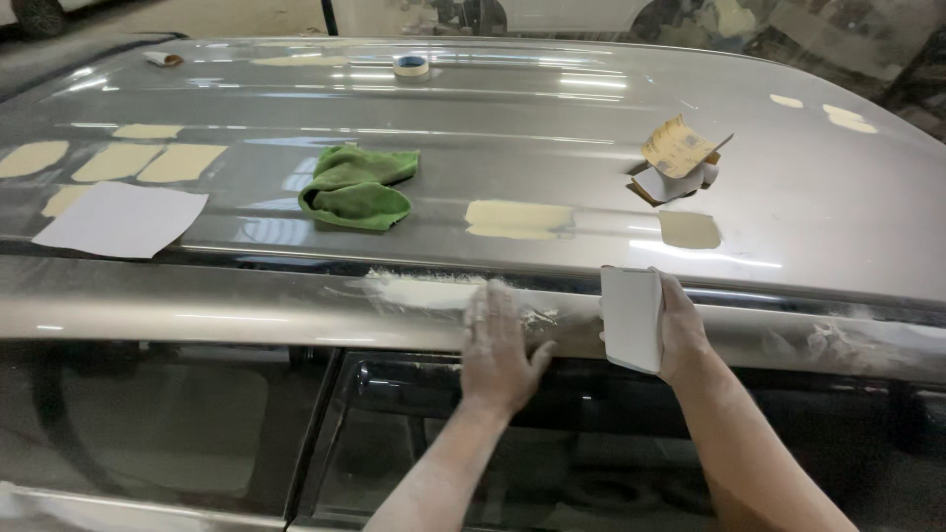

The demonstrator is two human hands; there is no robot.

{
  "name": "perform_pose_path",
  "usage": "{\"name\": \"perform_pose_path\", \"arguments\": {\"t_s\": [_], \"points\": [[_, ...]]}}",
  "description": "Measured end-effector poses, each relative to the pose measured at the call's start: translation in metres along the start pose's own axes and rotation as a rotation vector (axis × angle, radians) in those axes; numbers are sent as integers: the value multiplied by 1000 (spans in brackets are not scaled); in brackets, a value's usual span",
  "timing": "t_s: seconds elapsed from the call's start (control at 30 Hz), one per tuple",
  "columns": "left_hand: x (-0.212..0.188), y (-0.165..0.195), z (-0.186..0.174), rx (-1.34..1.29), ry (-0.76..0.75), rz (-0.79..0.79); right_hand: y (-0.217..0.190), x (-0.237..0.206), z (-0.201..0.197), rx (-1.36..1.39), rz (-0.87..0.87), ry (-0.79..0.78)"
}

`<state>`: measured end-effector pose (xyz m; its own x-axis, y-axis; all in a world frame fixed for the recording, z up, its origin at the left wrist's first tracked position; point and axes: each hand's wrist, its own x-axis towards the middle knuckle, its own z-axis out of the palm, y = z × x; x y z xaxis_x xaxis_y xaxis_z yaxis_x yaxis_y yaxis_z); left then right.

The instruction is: The person sands a section of a car roof using a sanding block and sandpaper. They repeatedly rub the sanding block over a taped-off area, remove the sandpaper, and continue sanding the same spot.

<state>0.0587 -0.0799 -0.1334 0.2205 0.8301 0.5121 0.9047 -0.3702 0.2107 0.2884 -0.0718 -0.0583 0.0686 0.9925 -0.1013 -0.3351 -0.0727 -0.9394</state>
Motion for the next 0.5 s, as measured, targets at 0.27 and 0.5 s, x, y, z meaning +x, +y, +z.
{"name": "perform_pose_path", "arguments": {"t_s": [0.27,0.5], "points": [[-8,-19,-19,-164,55,203,-6,-12,11,-43,61,85],[-23,-125,-51,76,199,120,-5,-13,12,-101,47,99]]}}
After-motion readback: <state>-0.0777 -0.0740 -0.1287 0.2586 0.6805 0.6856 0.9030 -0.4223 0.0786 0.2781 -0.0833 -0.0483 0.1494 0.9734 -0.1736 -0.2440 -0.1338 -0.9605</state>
